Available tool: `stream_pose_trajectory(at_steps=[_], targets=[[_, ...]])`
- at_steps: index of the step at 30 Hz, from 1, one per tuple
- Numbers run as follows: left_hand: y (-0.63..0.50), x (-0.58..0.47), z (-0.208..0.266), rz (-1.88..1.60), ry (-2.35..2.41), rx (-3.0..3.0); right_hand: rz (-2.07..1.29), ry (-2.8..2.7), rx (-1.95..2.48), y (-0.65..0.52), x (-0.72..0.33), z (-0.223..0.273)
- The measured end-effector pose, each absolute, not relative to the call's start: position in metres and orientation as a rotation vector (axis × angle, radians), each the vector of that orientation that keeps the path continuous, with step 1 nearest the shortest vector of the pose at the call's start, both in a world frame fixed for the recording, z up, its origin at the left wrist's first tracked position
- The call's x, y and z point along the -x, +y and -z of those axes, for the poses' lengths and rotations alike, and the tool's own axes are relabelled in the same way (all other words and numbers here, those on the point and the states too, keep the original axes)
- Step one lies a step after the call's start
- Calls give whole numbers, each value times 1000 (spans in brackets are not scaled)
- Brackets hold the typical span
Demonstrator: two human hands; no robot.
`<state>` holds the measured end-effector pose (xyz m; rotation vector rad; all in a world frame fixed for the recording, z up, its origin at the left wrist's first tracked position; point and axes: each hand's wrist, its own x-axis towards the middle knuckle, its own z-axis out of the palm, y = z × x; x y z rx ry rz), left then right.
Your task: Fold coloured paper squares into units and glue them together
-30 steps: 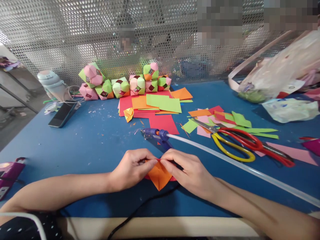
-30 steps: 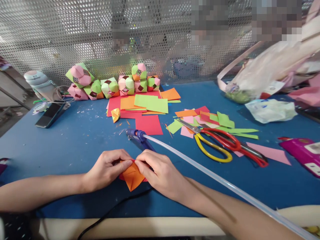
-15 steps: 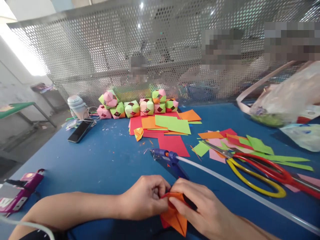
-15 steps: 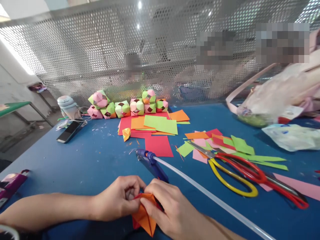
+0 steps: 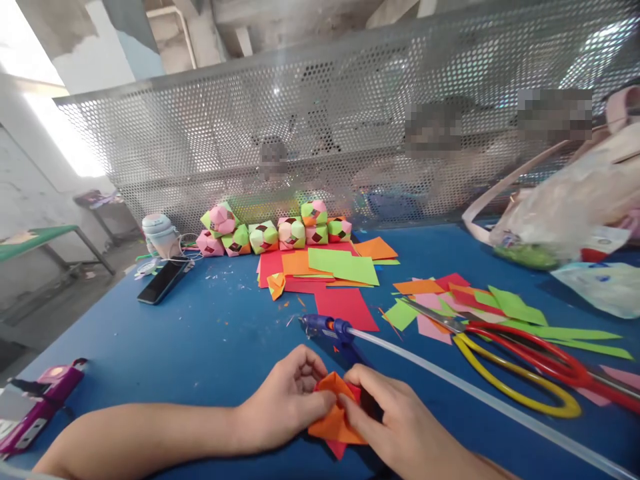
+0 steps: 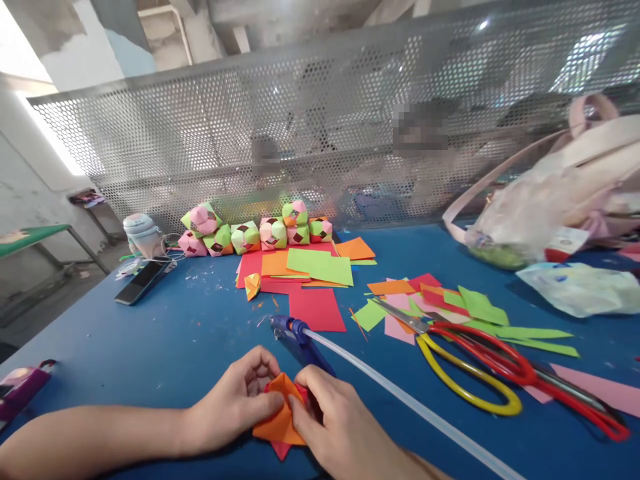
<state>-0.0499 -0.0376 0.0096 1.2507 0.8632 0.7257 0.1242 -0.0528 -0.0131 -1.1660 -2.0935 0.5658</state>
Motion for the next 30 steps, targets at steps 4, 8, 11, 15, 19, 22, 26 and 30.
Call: stream_pose_trajectory(at_steps=[4,8,11,15,19,22,26,30], targets=[[-43,48,-12,-644,785,-1299,-562,-2083,1154,-53,-128,13],[-40,46,-11,-695,946,-1439,-652,-2044,1114,-55,-130,7],[-37,44,-10,-710,1053,-1453,-784,-2017,1075,-56,-130,3],[-38,39,-14,-744,1107,-1425,-762,-1980,1073,-55,-128,5],[-39,33,-20,-817,1137,-1339,-703,-1943,1053,-54,-128,4],[-37,30,-20,-847,1126,-1297,-715,-1911,1045,-52,-128,2],[-35,29,-15,-829,1133,-1245,-684,-1888,1071,-48,-129,4],[-35,30,-12,-803,1110,-1210,-613,-1875,1092,-46,-128,9]])
